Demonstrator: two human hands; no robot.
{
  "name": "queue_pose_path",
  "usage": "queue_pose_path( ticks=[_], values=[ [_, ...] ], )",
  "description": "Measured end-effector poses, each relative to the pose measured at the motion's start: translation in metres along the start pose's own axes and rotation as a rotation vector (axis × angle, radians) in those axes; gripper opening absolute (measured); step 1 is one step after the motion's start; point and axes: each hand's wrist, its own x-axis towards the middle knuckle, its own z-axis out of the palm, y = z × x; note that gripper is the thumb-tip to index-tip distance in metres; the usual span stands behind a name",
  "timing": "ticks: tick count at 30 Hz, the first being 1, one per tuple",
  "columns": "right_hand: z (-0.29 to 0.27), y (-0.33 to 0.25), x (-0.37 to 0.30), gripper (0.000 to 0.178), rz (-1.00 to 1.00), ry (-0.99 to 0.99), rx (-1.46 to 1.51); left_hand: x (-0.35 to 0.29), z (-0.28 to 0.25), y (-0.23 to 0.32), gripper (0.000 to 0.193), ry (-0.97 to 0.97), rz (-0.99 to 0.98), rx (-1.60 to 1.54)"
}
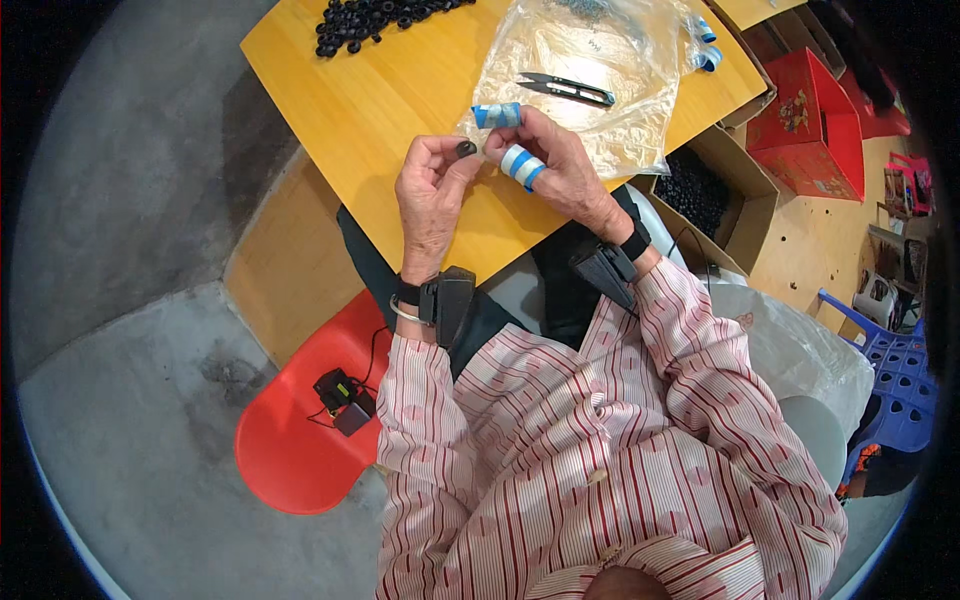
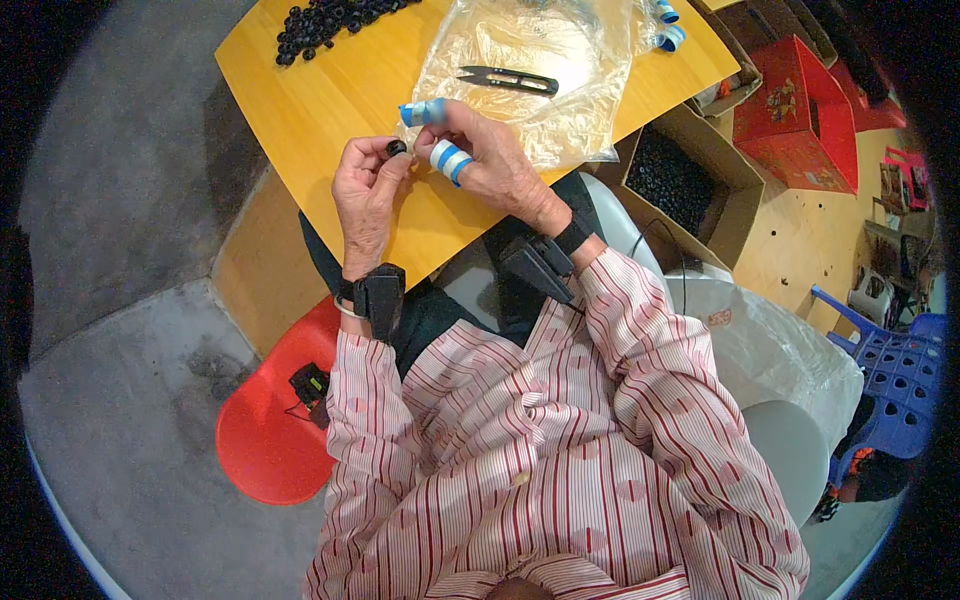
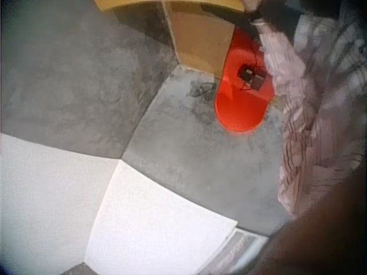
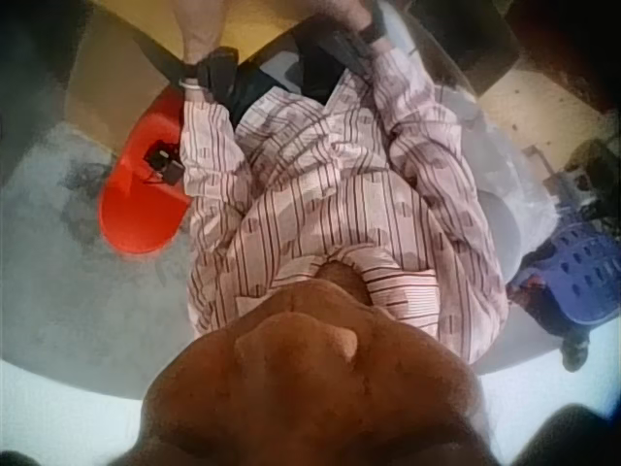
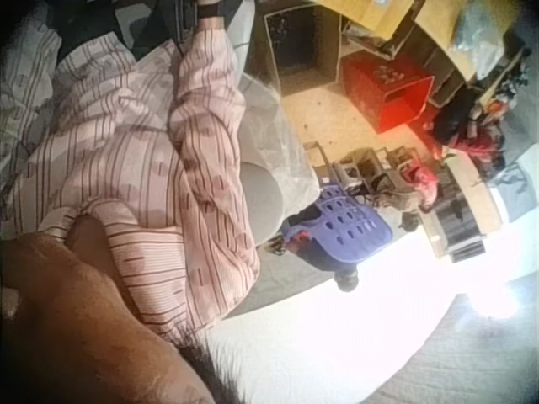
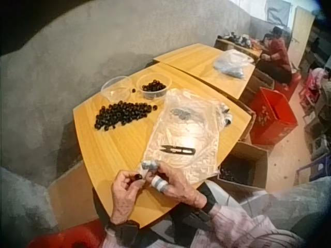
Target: Assembling small black plastic parts with blue and white tape or labels.
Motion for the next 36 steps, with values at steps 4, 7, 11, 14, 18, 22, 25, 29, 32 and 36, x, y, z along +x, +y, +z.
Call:
queue_pose_path(
  ticks=[4, 7, 11, 14, 18, 22, 25, 29, 32, 36],
  values=[
    [-0.001, 0.007, 0.001, 0.026, -0.043, 0.079, 0.104, 0.001, 0.002, -0.004, 0.017, 0.043, 0.026, 0.031],
    [-0.001, 0.006, 0.001, 0.025, -0.011, 0.073, 0.136, -0.002, 0.005, -0.005, 0.016, 0.066, 0.1, 0.183],
    [-0.001, 0.008, 0.001, 0.026, -0.023, 0.071, 0.148, -0.002, 0.009, -0.006, 0.016, 0.079, 0.174, 0.369],
    [0.0, 0.008, 0.001, 0.026, -0.041, 0.079, 0.125, -0.003, 0.01, -0.003, 0.018, 0.067, 0.162, 0.45],
    [0.0, 0.013, 0.002, 0.025, -0.061, 0.099, 0.041, -0.003, 0.011, -0.002, 0.019, 0.069, 0.157, 0.434],
    [0.001, 0.009, 0.001, 0.02, -0.078, 0.12, -0.027, -0.002, 0.01, -0.005, 0.019, 0.087, 0.162, 0.417],
    [0.003, 0.01, 0.001, 0.016, -0.097, 0.128, 0.003, -0.002, 0.011, -0.002, 0.019, 0.086, 0.17, 0.432],
    [0.004, 0.011, 0.001, 0.015, -0.11, 0.115, -0.037, -0.004, 0.012, 0.002, 0.019, 0.077, 0.153, 0.476],
    [0.006, 0.014, 0.001, 0.016, -0.146, 0.137, -0.079, -0.003, 0.011, -0.001, 0.018, 0.08, 0.162, 0.466],
    [0.006, 0.018, 0.002, 0.017, -0.209, 0.152, -0.226, -0.003, 0.01, -0.002, 0.017, 0.098, 0.189, 0.483]
  ],
)
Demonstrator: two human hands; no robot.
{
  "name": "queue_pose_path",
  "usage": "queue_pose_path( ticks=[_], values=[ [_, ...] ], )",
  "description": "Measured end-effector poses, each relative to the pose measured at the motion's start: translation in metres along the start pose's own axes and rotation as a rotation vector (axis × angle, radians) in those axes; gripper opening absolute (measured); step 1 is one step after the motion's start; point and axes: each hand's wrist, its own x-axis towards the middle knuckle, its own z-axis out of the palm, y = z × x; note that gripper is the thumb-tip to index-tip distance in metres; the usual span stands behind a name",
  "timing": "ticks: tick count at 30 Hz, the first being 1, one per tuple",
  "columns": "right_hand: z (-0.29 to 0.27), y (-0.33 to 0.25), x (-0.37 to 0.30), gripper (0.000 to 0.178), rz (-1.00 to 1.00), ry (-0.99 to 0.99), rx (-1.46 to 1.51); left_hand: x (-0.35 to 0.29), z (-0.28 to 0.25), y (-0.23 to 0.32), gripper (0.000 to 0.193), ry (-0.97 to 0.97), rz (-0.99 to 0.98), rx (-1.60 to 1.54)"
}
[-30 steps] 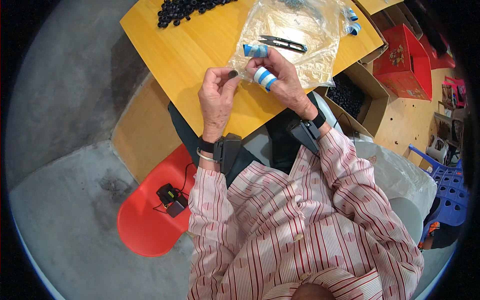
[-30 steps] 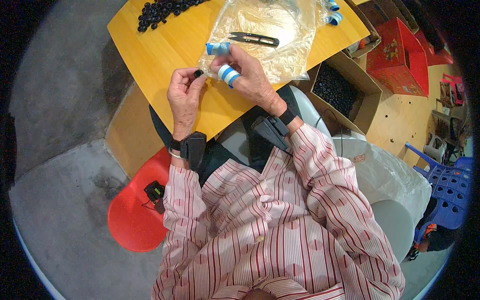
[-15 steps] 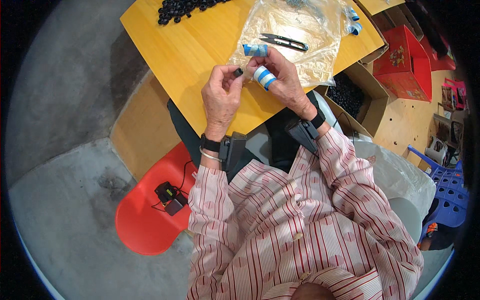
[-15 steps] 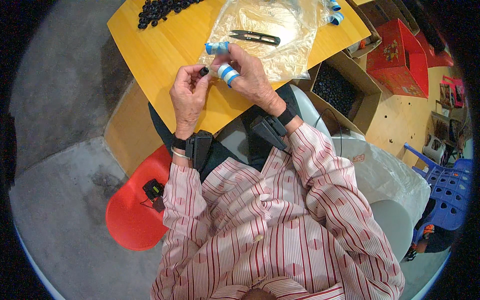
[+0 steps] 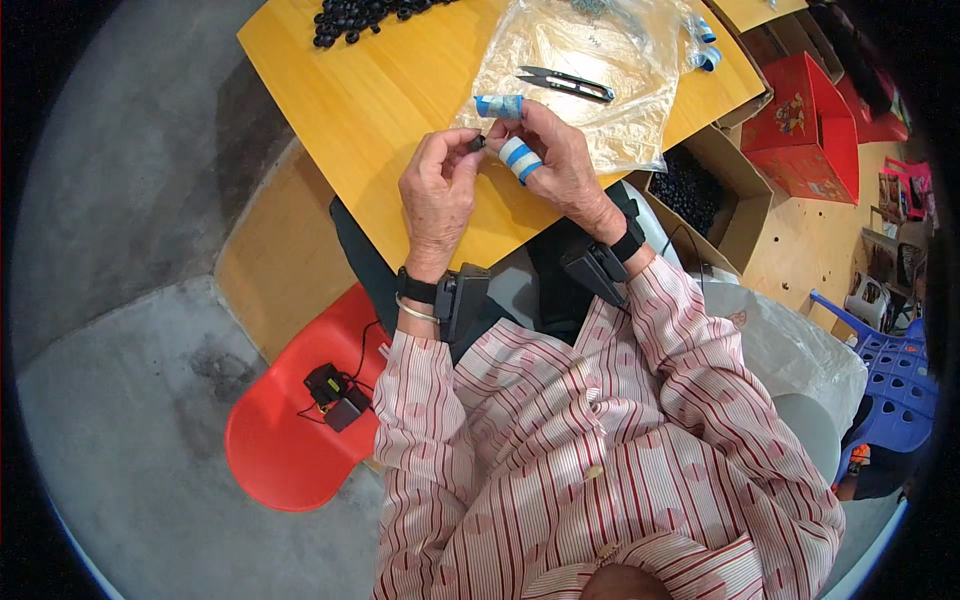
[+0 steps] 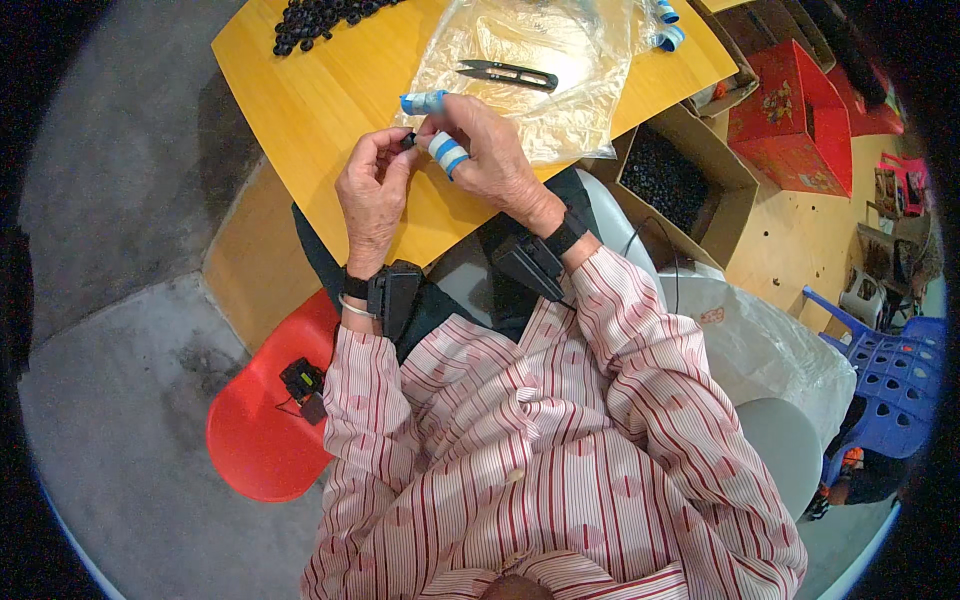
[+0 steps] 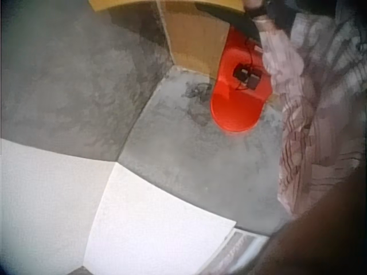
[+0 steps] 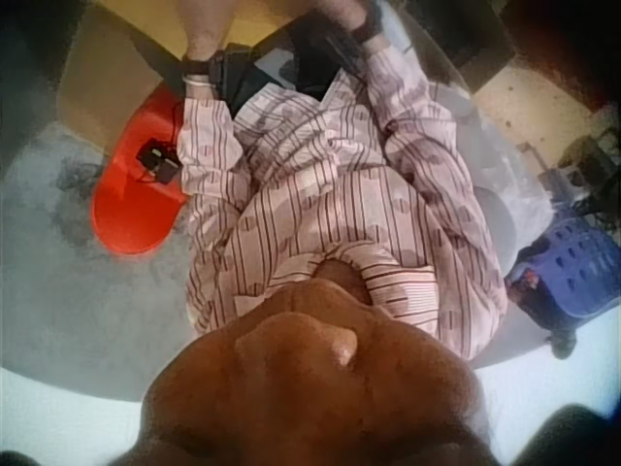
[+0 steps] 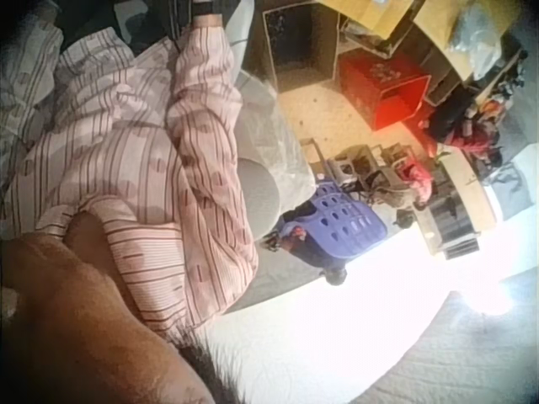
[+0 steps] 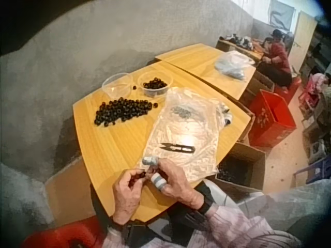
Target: Assembling small black plastic parts with blue and white tape or labels.
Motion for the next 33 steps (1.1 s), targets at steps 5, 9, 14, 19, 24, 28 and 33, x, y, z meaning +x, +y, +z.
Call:
queue_pose_path(
  ticks=[5, 9, 14, 19, 24, 28, 33],
  values=[
    [-0.002, -0.002, 0.002, 0.017, -0.021, 0.012, -0.047, 0.001, -0.001, 0.003, 0.018, -0.04, -0.019, 0.012],
    [-0.003, -0.015, 0.003, 0.019, 0.047, 0.008, 0.065, 0.002, -0.002, -0.003, 0.017, -0.048, -0.044, -0.044],
    [-0.004, -0.017, 0.002, 0.025, 0.087, 0.048, 0.115, 0.002, -0.008, -0.005, 0.019, -0.057, -0.185, -0.499],
    [-0.005, -0.014, -0.001, 0.028, 0.093, 0.027, 0.09, 0.003, -0.011, -0.005, 0.022, -0.058, -0.226, -0.62],
    [-0.006, -0.023, 0.001, 0.029, 0.085, -0.023, 0.135, 0.003, -0.012, -0.004, 0.023, -0.059, -0.243, -0.651],
    [-0.006, -0.025, 0.001, 0.034, 0.023, -0.072, 0.143, 0.004, -0.012, -0.002, 0.022, -0.049, -0.224, -0.593],
    [-0.007, -0.029, 0.003, 0.038, 0.014, -0.095, 0.097, 0.003, -0.008, -0.006, 0.018, -0.068, -0.175, -0.501]
  ],
)
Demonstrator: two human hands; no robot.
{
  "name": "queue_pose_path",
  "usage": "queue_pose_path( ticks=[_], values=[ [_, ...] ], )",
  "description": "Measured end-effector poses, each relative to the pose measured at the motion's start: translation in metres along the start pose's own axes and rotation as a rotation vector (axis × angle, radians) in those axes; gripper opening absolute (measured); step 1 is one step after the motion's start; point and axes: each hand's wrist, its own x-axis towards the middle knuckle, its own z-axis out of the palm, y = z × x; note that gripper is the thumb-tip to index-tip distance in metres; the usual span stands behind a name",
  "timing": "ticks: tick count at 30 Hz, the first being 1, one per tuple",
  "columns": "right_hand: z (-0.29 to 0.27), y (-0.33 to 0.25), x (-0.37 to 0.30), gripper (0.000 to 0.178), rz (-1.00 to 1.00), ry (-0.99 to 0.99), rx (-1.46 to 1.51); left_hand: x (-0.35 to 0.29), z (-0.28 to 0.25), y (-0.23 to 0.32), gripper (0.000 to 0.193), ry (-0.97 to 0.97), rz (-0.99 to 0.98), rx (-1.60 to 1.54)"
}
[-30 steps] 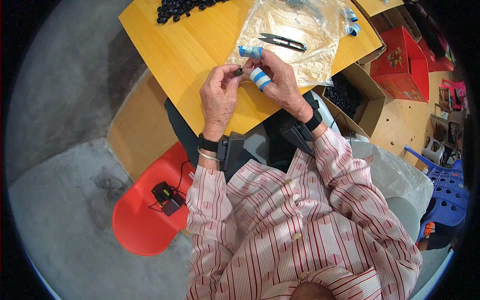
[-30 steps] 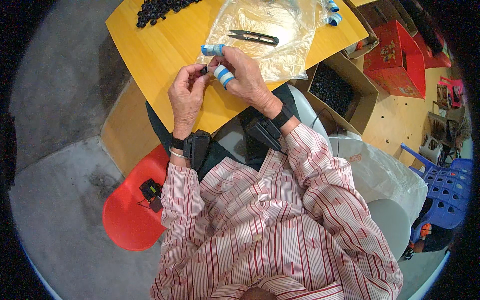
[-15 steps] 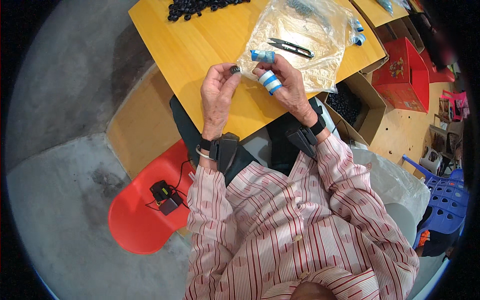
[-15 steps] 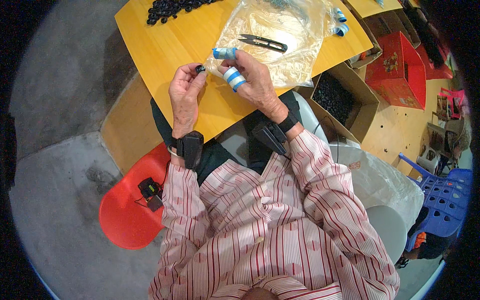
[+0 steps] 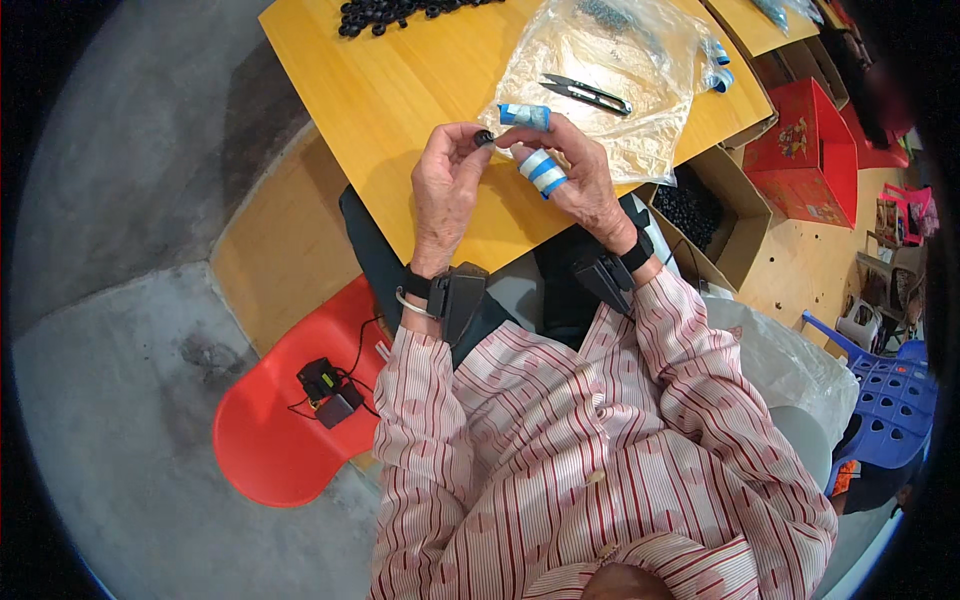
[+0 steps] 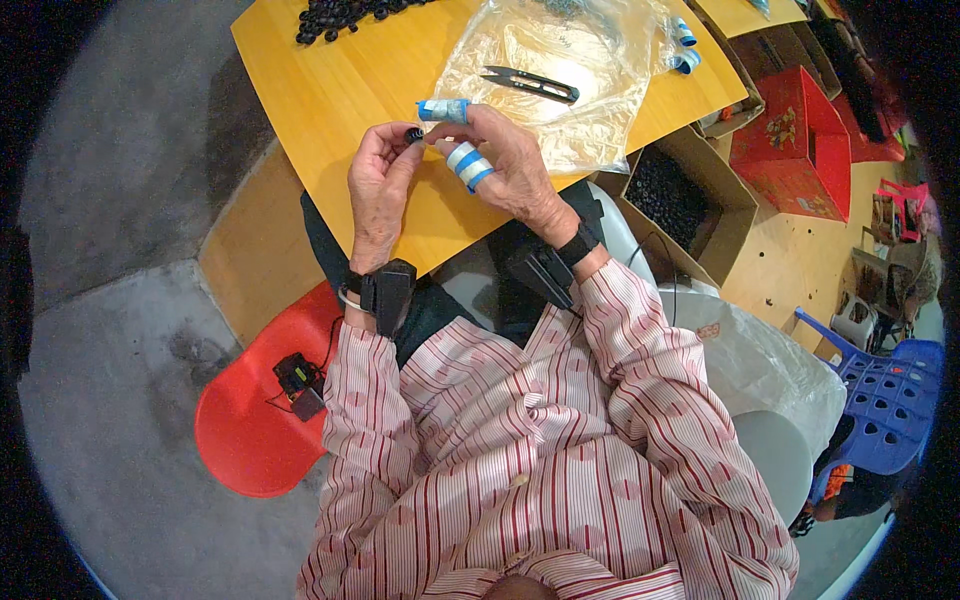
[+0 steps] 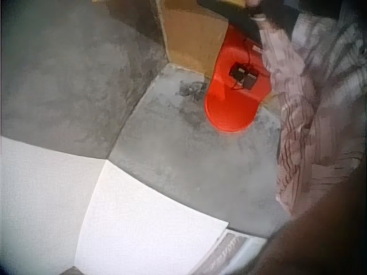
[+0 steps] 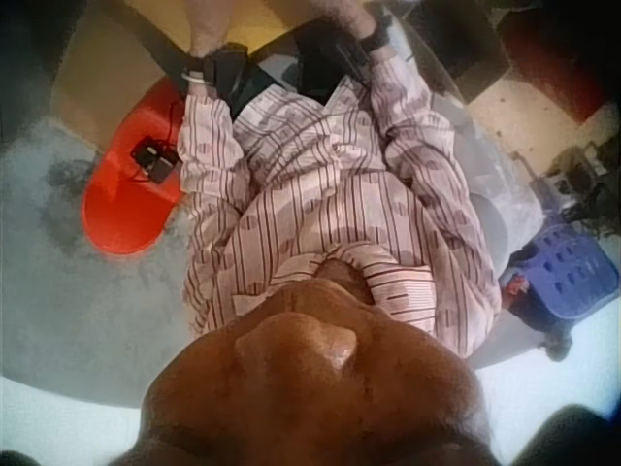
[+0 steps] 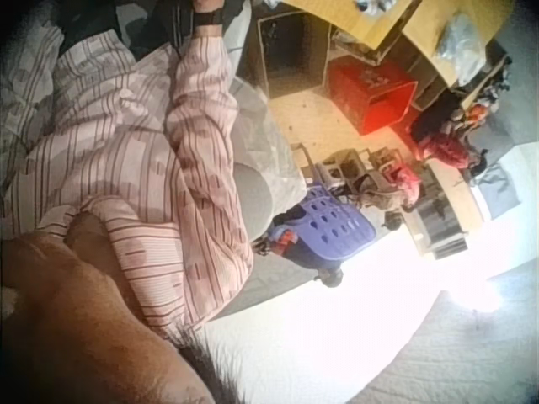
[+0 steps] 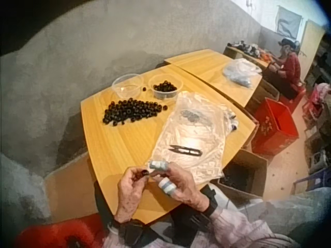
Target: Assembling small black plastic parts with blue and white tape or labels.
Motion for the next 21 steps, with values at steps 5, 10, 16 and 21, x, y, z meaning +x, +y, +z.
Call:
queue_pose_path(
  ticks=[5, 10, 16, 21],
  values=[
    [-0.0008, 0.0027, -0.0015, 0.037, 0.003, 0.008, -0.009, -0.0005, 0.0024, -0.0033, 0.016, 0.034, 0.074, 0.228],
    [0.0008, 0.007, -0.0023, 0.034, -0.004, 0.035, 0.038, -0.0005, 0.0026, -0.0052, 0.016, 0.026, 0.06, 0.214],
    [0.0012, 0.0053, -0.0007, 0.031, 0.006, 0.076, 0.062, 0.0013, 0.0005, -0.0033, 0.017, 0.014, 0.024, 0.116],
    [0.0003, 0.0033, 0.0014, 0.031, 0.042, 0.055, 0.016, 0.0009, -0.0011, 0.0034, 0.019, 0.006, 0.016, 0.072]
  ],
)
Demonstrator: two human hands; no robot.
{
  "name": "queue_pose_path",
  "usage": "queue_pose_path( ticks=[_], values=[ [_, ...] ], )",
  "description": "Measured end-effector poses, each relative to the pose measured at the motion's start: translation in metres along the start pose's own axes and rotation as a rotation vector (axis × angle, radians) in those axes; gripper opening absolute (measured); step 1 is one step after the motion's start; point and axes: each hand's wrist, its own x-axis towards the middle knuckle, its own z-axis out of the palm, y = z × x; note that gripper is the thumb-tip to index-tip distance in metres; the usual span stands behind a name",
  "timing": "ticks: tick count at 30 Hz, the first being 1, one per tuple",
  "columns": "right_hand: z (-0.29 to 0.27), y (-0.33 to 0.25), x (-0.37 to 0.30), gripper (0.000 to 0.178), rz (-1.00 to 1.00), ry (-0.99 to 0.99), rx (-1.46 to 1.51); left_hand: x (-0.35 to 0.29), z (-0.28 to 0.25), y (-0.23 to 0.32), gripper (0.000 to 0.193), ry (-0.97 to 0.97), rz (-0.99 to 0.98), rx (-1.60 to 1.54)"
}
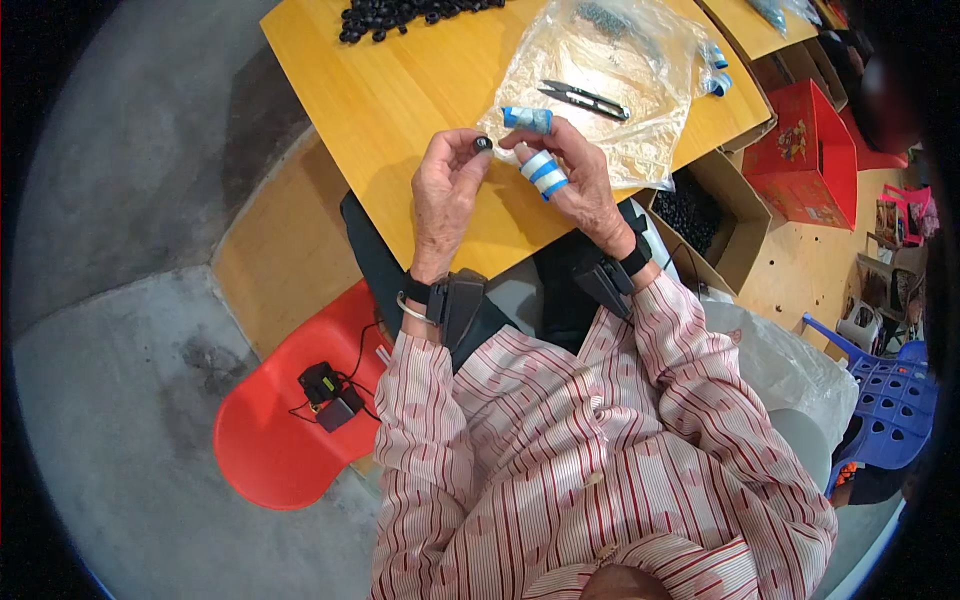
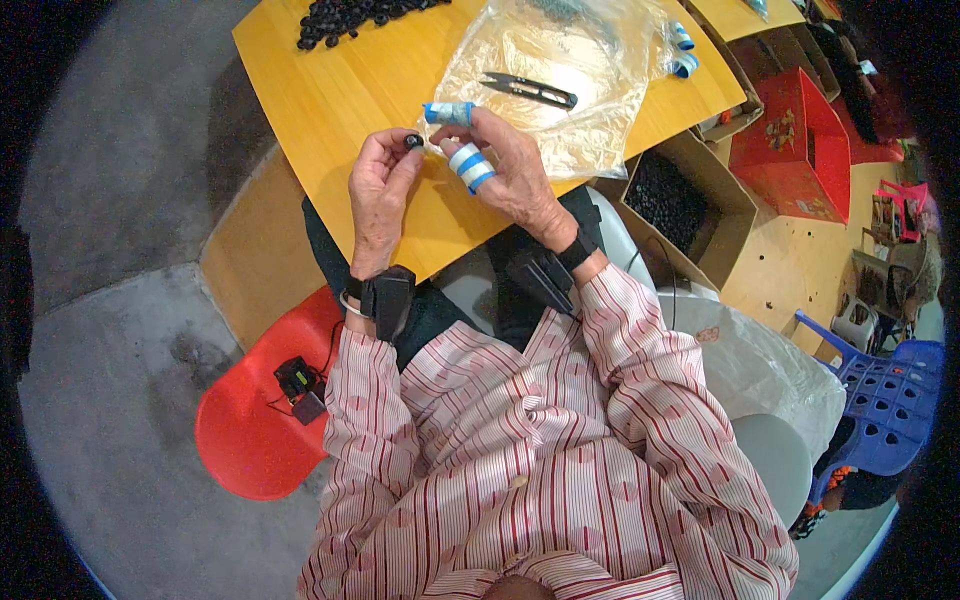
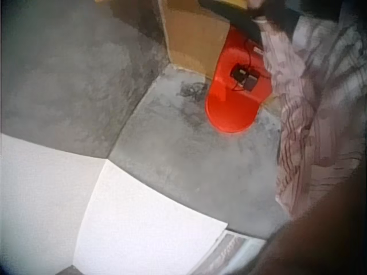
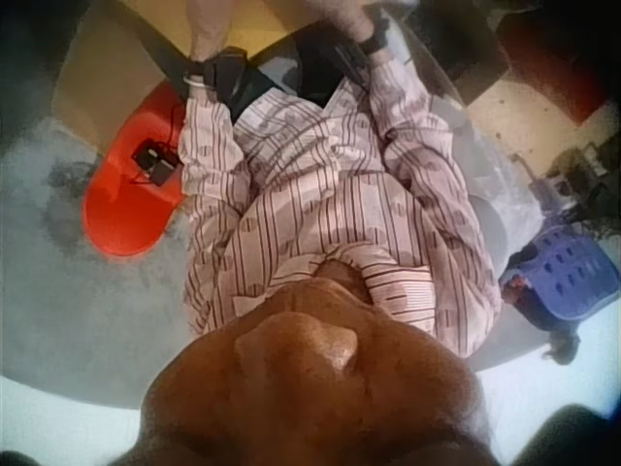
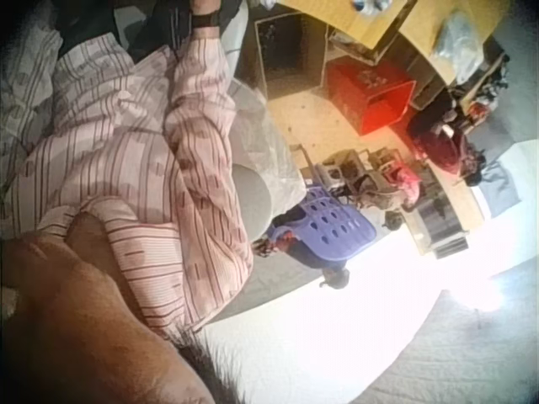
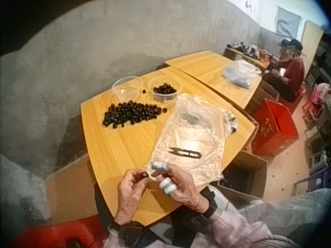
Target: Assembling small black plastic parts with blue and white tape or labels.
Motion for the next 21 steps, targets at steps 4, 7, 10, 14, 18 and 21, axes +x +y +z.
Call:
queue_pose_path(
  ticks=[4, 7, 10, 14, 18, 21],
  values=[
    [0.001, 0.009, -0.003, 0.027, -0.028, 0.021, -0.006, -0.002, 0.003, -0.003, 0.021, -0.013, 0.003, -0.071],
    [0.003, 0.008, -0.004, 0.022, -0.031, 0.028, -0.064, -0.004, 0.0, -0.005, 0.023, -0.02, -0.041, -0.044],
    [0.005, 0.003, -0.004, 0.018, -0.056, -0.003, -0.147, -0.006, -0.001, -0.004, 0.022, -0.014, -0.03, -0.097],
    [0.001, 0.006, -0.002, 0.02, -0.163, -0.058, -0.277, -0.005, 0.0, -0.002, 0.021, -0.014, -0.048, -0.092],
    [0.001, 0.008, -0.001, 0.026, -0.185, -0.074, -0.264, -0.002, 0.001, 0.0, 0.021, -0.003, -0.031, -0.052],
    [0.001, 0.009, -0.001, 0.026, -0.188, -0.093, -0.27, -0.002, 0.002, 0.002, 0.02, 0.003, -0.027, -0.077]
  ],
)
